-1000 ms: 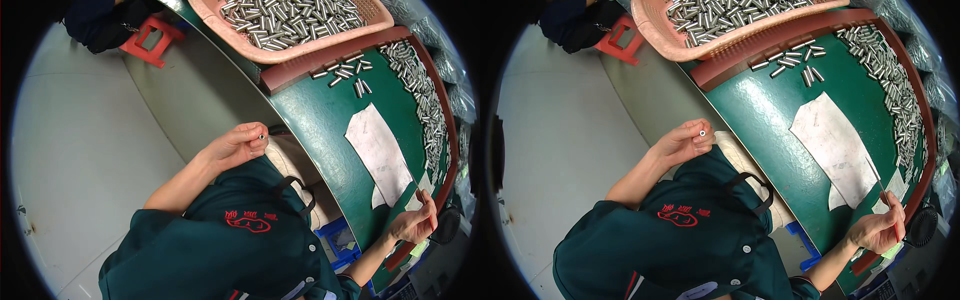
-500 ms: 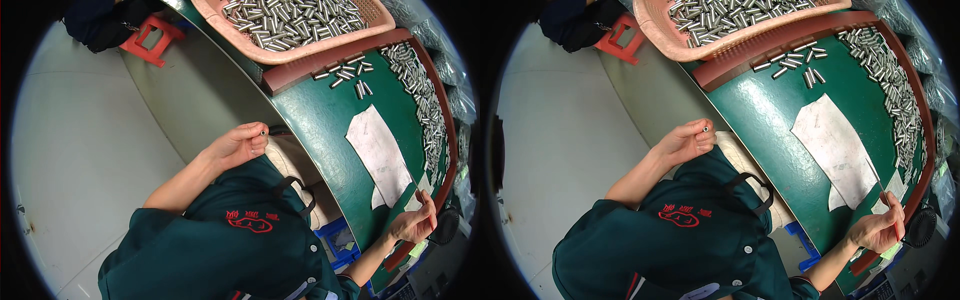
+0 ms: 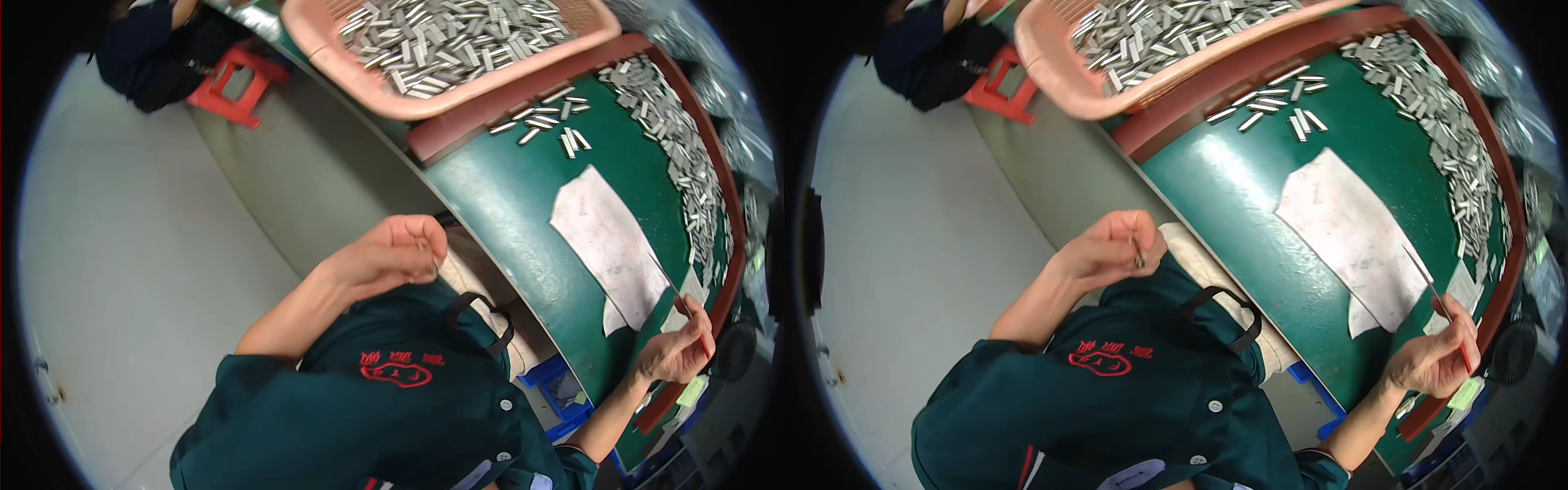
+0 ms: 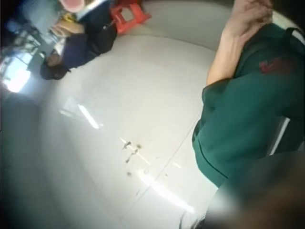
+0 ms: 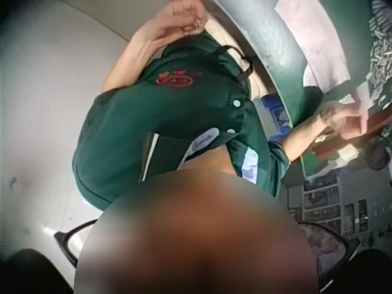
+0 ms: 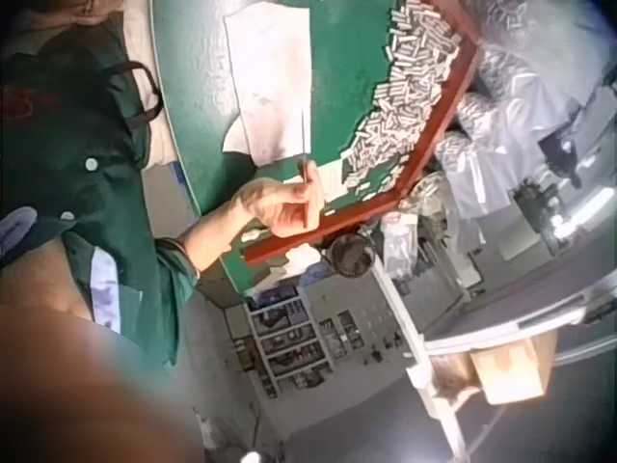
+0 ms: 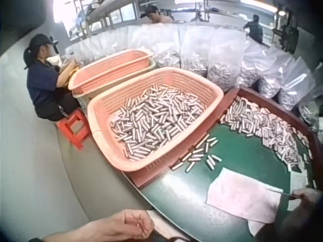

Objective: Inspecting the interior of small cylindrical metal components using a thin needle tool at a workbench.

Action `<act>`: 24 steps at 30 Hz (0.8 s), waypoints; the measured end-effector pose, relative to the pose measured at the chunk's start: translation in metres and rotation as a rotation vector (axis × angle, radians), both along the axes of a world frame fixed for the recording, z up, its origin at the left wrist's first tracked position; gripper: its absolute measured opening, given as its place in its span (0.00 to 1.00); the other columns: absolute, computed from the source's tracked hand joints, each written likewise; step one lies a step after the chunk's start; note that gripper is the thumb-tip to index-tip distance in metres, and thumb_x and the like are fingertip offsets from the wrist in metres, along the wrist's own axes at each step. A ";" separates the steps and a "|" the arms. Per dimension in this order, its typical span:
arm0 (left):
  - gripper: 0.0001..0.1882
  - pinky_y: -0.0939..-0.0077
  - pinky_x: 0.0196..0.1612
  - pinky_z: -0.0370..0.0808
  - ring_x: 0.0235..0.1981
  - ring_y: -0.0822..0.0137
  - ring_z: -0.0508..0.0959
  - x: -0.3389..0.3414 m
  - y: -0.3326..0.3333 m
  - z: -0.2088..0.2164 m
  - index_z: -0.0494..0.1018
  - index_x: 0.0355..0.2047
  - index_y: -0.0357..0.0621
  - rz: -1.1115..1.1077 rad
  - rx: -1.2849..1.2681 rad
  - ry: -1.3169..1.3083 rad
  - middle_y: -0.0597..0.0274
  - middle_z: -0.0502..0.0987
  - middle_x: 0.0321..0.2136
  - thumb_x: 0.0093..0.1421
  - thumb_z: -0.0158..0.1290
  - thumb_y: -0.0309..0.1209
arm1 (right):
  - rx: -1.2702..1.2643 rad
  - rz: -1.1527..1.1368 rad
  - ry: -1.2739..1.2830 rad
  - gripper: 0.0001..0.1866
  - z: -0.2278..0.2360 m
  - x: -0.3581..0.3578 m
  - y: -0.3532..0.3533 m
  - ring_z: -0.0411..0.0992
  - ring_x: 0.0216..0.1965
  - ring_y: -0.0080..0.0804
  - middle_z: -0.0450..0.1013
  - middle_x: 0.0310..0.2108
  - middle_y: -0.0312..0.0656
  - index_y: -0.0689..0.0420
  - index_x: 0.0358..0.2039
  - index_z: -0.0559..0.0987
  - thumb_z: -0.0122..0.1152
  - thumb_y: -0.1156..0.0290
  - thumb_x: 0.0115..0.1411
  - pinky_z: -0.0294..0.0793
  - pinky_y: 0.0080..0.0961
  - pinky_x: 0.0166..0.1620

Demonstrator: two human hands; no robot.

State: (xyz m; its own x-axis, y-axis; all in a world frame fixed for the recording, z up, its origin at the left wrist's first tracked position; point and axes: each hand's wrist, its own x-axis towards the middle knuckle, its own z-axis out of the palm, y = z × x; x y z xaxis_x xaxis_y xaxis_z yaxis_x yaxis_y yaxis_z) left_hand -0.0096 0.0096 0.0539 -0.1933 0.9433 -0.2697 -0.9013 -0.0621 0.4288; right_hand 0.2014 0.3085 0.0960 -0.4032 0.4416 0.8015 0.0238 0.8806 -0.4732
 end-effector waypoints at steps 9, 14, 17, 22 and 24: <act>0.10 0.82 0.30 0.59 0.26 0.75 0.63 0.008 0.162 0.075 0.67 0.35 0.40 -0.153 0.165 0.279 0.65 0.66 0.25 0.53 0.53 0.28 | -0.073 0.089 0.109 0.04 0.000 -0.003 0.005 0.70 0.23 0.31 0.72 0.25 0.53 0.66 0.31 0.66 0.50 0.80 0.57 0.72 0.22 0.26; 0.10 0.85 0.34 0.64 0.27 0.78 0.66 0.006 0.244 0.074 0.69 0.38 0.38 -0.158 0.155 0.269 0.69 0.68 0.27 0.56 0.51 0.28 | 0.016 0.003 0.115 0.07 0.004 0.007 0.019 0.72 0.21 0.32 0.73 0.21 0.48 0.65 0.28 0.68 0.57 0.82 0.51 0.71 0.19 0.24; 0.10 0.84 0.35 0.65 0.30 0.76 0.68 0.001 0.268 0.065 0.69 0.37 0.39 -0.061 0.089 0.378 0.67 0.70 0.29 0.57 0.51 0.31 | 0.106 -0.030 0.076 0.09 0.008 0.008 0.020 0.72 0.19 0.34 0.73 0.20 0.46 0.64 0.27 0.68 0.60 0.80 0.49 0.70 0.20 0.21; 0.10 0.84 0.31 0.70 0.28 0.73 0.73 0.000 0.268 0.055 0.70 0.39 0.37 -0.022 -0.118 0.576 0.61 0.73 0.30 0.58 0.49 0.28 | 0.167 -0.026 0.043 0.11 0.012 0.007 0.020 0.71 0.17 0.32 0.72 0.19 0.43 0.61 0.28 0.68 0.62 0.73 0.50 0.68 0.20 0.19; 0.10 0.85 0.31 0.70 0.27 0.75 0.72 -0.006 0.265 0.045 0.70 0.40 0.37 -0.068 -0.036 0.646 0.62 0.72 0.29 0.58 0.49 0.27 | 0.171 -0.016 0.024 0.12 0.011 0.006 0.019 0.70 0.17 0.31 0.72 0.19 0.41 0.60 0.29 0.68 0.62 0.70 0.51 0.66 0.20 0.18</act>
